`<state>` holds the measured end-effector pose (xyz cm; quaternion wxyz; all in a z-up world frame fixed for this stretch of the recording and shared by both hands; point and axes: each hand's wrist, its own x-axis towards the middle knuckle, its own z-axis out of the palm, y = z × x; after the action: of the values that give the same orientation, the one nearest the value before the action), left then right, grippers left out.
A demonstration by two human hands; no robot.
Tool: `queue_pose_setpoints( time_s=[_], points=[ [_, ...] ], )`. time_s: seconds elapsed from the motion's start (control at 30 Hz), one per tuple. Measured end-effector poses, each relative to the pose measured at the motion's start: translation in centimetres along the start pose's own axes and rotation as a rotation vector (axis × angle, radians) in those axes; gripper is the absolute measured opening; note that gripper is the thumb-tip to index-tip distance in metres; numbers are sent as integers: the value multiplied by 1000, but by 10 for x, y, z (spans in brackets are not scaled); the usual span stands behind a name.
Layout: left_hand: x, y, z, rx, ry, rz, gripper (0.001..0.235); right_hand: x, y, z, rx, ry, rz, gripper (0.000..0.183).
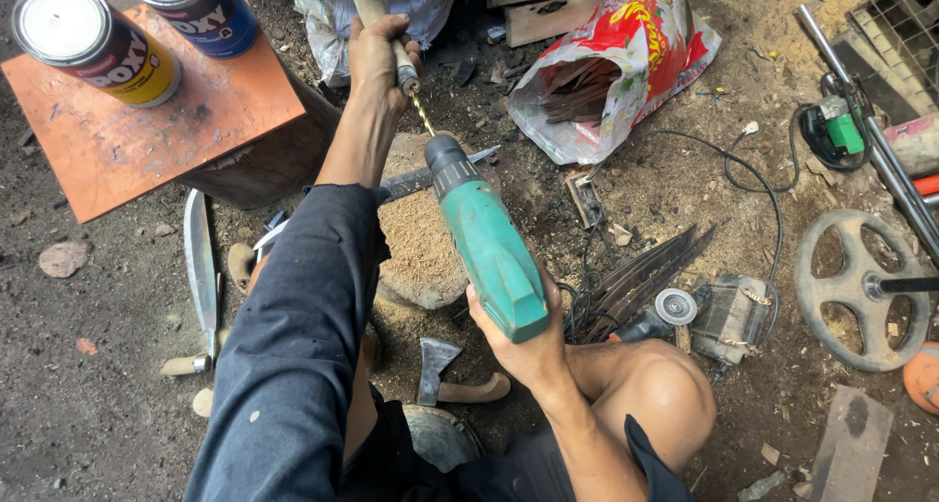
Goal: The person uses a cordless drill to bore a hole into a small wooden handle resting on a stone. After drilling, the person inserts a metal rod into the hole to check the fit.
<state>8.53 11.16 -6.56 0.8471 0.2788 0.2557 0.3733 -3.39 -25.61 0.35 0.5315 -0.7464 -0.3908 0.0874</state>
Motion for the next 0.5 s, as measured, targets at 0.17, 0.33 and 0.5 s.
queue_pose_setpoints(
  time_s=[0.17, 0.33, 0.5],
  points=[
    [-4, 6, -1, 46, 15, 1, 40, 1, -3, 1, 51, 30, -96, 38],
    [-6, 12, 4, 61, -56, -14, 37, 1, 1, -2, 72, -23, 21, 30],
    [-11, 18, 3, 177, -182, -31, 34, -2, 1, -7, 106, -53, 54, 45]
  ],
)
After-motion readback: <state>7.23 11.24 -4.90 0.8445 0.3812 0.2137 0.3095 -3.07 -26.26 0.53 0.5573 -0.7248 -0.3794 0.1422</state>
